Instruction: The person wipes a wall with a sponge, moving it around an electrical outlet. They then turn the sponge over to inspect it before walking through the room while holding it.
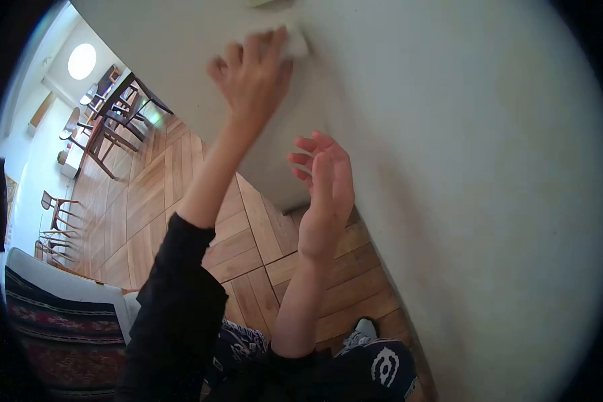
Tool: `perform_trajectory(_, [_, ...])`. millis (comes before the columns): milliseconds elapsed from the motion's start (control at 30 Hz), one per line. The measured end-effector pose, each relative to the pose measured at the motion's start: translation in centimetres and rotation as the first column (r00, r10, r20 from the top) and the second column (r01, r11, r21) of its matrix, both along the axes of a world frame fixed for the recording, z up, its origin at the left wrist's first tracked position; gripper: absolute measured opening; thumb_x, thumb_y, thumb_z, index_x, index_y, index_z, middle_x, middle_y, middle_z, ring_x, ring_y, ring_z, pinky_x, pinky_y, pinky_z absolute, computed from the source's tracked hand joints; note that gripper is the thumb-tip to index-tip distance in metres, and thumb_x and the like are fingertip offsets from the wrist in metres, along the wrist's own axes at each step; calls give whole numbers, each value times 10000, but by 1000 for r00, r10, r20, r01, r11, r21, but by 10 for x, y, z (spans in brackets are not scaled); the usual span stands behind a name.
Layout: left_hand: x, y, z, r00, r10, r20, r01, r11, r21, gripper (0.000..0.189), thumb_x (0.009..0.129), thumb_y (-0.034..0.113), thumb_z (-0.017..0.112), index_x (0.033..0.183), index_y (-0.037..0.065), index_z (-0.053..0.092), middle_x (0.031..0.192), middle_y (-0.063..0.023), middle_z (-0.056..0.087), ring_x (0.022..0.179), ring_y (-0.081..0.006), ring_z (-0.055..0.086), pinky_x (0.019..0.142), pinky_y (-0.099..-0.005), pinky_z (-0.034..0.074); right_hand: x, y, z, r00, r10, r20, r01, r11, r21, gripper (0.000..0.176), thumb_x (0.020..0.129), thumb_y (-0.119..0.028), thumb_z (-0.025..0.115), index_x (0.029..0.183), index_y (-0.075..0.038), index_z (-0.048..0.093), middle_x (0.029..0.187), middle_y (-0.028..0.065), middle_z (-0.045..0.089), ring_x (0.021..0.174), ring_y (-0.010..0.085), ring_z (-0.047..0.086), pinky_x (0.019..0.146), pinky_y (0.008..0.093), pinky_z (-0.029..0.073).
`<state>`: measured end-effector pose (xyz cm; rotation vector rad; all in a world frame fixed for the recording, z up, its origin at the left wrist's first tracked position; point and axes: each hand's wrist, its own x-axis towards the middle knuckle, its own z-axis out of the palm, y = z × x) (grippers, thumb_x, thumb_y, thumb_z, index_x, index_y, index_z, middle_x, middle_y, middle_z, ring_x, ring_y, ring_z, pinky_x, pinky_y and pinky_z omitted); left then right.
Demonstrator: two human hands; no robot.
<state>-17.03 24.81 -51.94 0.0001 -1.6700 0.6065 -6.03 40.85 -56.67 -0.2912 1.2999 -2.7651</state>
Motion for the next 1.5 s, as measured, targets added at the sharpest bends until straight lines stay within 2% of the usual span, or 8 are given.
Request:
perform_trajectory(167, [-20,3,0,984,167,55,-169,985,27,429,664,245,717,1091,233,669,932,84,562,780,-135,484,713,-392,313,-5,8,-1,998,-51,26,51,999,7,470,977,-385,443,1284,-31,477,1163,128,587,991,201,580,872,343,444])
perform_trajectory(600, [-1,-13,-166,915,26,404,-2,998,-59,437,668,228,699,1103,211,657,942,81,552,804,-123,490,703,-380,325,1,29,-15,991,-131,-15,132,985,111,494,979,-398,417,1308,-32,463,1188,149,575,1014,230,579,887,369,443])
perform_trajectory(867, [-9,3,-98,994,-55,99,36,982,184,287,753,164,607,1033,187,663,913,65,543,782,-152,483,700,-398,312,12,43,-17,987,-135,-92,147,979,138,483,979,-387,415,1296,-26,466,1191,159,572,1015,237,578,890,375,440])
perform_trajectory(1067, [-4,4,-148,935,-75,346,28,990,137,319,733,166,604,1047,128,650,934,17,536,845,-181,506,715,-421,377,2,25,10,996,-51,-68,57,994,95,477,977,-383,428,1286,-23,472,1179,157,580,1010,241,583,894,379,434])
perform_trajectory(1133, [4,-4,-172,786,5,618,-28,999,27,336,720,226,646,1055,204,658,981,51,550,856,-150,520,731,-407,367,-1,22,26,993,-29,-117,50,981,185,475,979,-378,428,1288,-19,471,1176,158,582,1010,250,584,899,385,431])
perform_trajectory(1233, [8,-11,-197,659,-104,745,177,984,-19,224,729,168,612,942,99,629,902,-1,516,873,-177,523,711,-400,394,-2,28,44,977,-28,-209,71,977,202,467,985,-365,411,1294,-19,466,1172,160,583,1014,266,582,899,394,434])
perform_trajectory(1400, [44,-5,-161,798,-156,582,170,985,31,329,729,232,640,1045,141,641,953,20,533,831,-139,517,725,-371,374,7,20,27,925,-140,-352,126,990,-65,390,986,-234,414,1248,52,451,1129,213,590,1003,257,596,899,379,462])
perform_trajectory(1500, [49,-15,-124,871,-175,459,127,983,133,430,699,285,687,1104,149,642,983,24,561,797,-131,526,735,-360,368,6,14,-4,899,-151,-411,158,987,-19,389,985,-245,427,1238,49,458,1128,220,587,998,262,596,903,391,465])
